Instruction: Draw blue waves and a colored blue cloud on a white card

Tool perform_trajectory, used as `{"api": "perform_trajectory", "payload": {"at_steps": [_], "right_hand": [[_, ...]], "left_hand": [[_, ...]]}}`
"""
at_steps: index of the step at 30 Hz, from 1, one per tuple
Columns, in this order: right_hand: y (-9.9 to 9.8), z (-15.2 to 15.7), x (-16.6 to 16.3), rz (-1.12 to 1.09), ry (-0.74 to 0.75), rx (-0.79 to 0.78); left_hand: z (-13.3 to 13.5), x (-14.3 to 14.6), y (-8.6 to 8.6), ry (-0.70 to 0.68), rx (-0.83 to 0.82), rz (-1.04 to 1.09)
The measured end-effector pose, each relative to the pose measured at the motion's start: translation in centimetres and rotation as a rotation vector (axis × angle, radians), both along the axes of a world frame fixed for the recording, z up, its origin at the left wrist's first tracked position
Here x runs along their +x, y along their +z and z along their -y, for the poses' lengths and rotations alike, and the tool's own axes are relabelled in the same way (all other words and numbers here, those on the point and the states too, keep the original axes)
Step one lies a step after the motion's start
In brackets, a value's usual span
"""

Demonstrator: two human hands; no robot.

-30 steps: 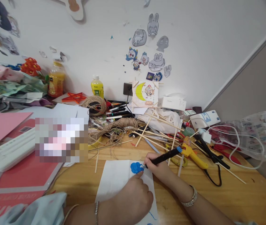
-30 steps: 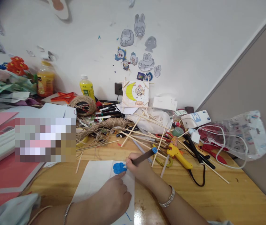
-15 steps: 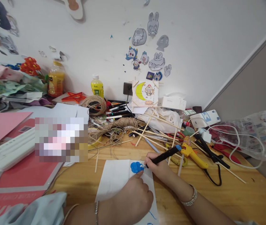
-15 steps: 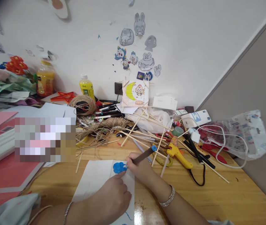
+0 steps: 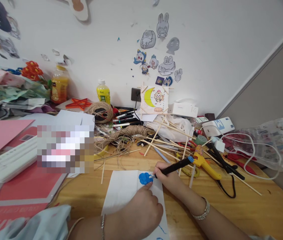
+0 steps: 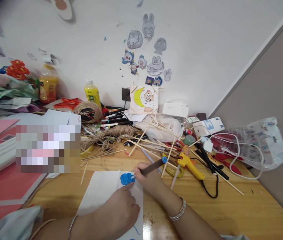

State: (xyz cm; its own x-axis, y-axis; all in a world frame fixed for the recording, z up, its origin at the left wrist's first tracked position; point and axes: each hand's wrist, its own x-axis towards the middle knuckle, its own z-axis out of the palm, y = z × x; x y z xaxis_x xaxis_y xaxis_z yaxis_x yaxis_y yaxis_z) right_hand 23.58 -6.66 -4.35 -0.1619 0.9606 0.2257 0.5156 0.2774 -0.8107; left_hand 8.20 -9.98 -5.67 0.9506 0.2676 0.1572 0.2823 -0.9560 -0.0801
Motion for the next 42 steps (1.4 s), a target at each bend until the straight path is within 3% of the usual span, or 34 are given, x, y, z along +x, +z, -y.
{"api": "perform_trajectory", "payload": {"at_steps": [16, 26, 42], "right_hand": [[-0.2, 0.0, 0.1, -0.007, 0.006, -0.012], [1.2, 0.6, -0.1, -0.008, -0.022, -0.004], [0.5, 0.2, -0.1, 0.004, -0.005, 0.003]], "left_hand": [[0.0, 0.0, 0.1, -0.003, 0.005, -0.004], [0.0, 0.0, 0.2, 0.011, 0.009, -0.012], [0.0, 0.0, 0.3, 0.011, 0.002, -0.035]]}}
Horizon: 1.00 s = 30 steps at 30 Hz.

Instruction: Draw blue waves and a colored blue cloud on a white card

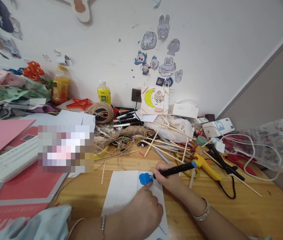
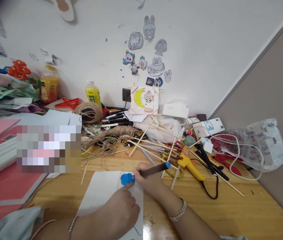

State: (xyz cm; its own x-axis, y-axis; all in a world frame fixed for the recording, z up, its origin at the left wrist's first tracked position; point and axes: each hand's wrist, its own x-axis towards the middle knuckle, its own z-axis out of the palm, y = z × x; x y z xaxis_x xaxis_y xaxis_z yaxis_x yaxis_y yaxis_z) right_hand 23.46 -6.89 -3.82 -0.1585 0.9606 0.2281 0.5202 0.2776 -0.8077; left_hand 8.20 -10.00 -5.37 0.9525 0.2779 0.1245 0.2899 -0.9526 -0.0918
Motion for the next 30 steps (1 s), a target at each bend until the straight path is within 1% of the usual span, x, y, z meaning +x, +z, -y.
{"api": "perform_trajectory", "payload": {"at_steps": [23, 30], "right_hand": [[0.10, -0.02, -0.02, -0.029, -0.011, -0.008], [0.25, -0.05, -0.12, -0.028, -0.003, -0.018]], "left_hand": [[0.01, -0.10, -0.36, -0.012, 0.017, 0.025], [-0.13, -0.16, -0.11, -0.009, 0.009, 0.027]]}}
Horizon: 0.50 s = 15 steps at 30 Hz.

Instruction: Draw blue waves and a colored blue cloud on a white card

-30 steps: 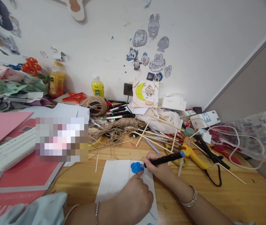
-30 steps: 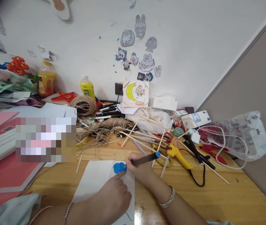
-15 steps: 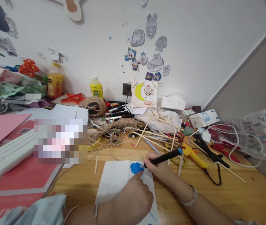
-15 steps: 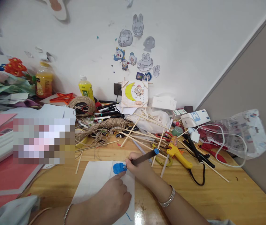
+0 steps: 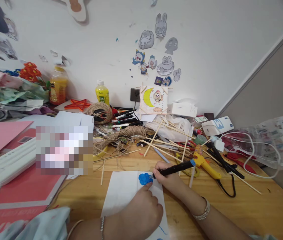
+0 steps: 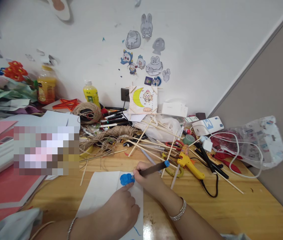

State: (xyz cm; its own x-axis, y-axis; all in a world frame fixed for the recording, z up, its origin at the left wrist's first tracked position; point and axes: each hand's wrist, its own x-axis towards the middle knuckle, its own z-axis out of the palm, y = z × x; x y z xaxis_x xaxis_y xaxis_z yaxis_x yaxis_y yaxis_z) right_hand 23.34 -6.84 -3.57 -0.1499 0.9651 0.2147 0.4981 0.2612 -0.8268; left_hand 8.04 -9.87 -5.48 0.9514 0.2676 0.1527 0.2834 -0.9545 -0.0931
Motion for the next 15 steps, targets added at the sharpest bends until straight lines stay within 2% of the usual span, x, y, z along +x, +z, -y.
{"api": "perform_trajectory", "payload": {"at_steps": [5, 9, 11, 12, 14, 15], "right_hand": [[0.4, 0.4, 0.3, 0.006, -0.039, 0.034], [1.2, 0.9, 0.6, -0.048, -0.147, 0.193], [1.2, 0.8, 0.8, -0.071, -0.207, 0.310], [1.0, 0.7, 0.9, -0.083, -0.236, 0.363], [0.4, 0.2, 1.2, -0.094, -0.271, 0.422], [0.2, -0.1, 1.3, -0.101, -0.290, 0.430]], "left_hand": [[0.3, 0.0, -0.1, -0.027, 0.068, 0.117], [-0.2, -0.3, 0.4, -0.006, 0.158, 0.490], [-1.3, -0.9, 1.4, 0.069, 0.168, 0.616], [-2.2, -1.4, 2.0, 0.133, 0.147, 0.608], [-4.1, -2.6, 3.2, 0.329, 0.104, 0.501], [-5.1, -3.2, 3.8, 0.470, 0.064, 0.405]]}}
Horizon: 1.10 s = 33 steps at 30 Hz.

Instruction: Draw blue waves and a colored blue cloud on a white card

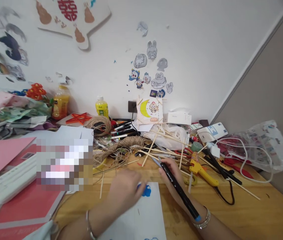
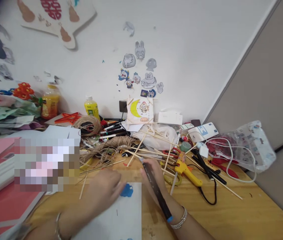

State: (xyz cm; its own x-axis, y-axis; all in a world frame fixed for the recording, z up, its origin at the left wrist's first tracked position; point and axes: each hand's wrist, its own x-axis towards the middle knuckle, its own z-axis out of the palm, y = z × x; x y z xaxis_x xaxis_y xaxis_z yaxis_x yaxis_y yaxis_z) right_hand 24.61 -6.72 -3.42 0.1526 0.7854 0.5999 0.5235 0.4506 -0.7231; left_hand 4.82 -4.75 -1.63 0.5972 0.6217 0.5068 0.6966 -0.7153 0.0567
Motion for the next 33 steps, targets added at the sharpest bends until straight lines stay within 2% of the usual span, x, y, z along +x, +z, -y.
{"api": "perform_trajectory", "payload": {"at_steps": [2, 5, 7, 11, 15, 17, 19, 23, 25, 28, 30, 33], "right_hand": [[-0.5, -0.5, 0.1, -0.029, -0.037, 0.011], [-0.7, -0.7, 0.2, -0.071, -0.062, 0.002], [-0.8, -0.6, 0.2, -0.091, -0.063, -0.022], [-0.9, -0.8, 0.4, -0.131, -0.073, -0.020], [-1.0, -1.1, 0.5, -0.158, -0.081, -0.023], [-1.0, -1.1, 0.4, -0.190, -0.098, -0.023], [-0.8, -1.1, 0.5, -0.230, -0.108, -0.034], [-0.7, -1.2, 1.1, -0.300, -0.182, -0.046], [-0.7, -1.4, 1.6, -0.313, -0.190, -0.054], [-1.0, -1.7, 1.8, -0.341, -0.104, -0.084], [-1.4, -2.0, 1.6, -0.367, -0.018, -0.117], [-2.3, -2.4, 1.2, -0.404, 0.131, -0.154]], "left_hand": [[-1.6, -1.2, 0.9, 0.082, -0.178, -0.223], [-2.7, -2.2, 1.5, 0.123, -0.232, -0.394], [-2.7, -2.4, 1.5, 0.088, -0.214, -0.419], [-2.1, -2.2, 1.3, -0.107, -0.162, -0.375], [-2.1, -1.9, 1.0, -0.142, -0.189, -0.282], [-2.6, -2.1, 0.9, -0.147, -0.215, -0.208], [-3.2, -2.7, 1.1, -0.142, -0.173, -0.079], [-4.2, -4.3, 1.6, 0.034, 0.016, 0.296], [-4.4, -4.9, 1.8, 0.089, 0.059, 0.366], [-4.0, -5.1, 1.9, 0.087, 0.072, 0.417], [-3.6, -4.8, 1.9, 0.116, 0.004, 0.559], [-3.1, -3.8, 1.8, 0.173, -0.242, 0.826]]}}
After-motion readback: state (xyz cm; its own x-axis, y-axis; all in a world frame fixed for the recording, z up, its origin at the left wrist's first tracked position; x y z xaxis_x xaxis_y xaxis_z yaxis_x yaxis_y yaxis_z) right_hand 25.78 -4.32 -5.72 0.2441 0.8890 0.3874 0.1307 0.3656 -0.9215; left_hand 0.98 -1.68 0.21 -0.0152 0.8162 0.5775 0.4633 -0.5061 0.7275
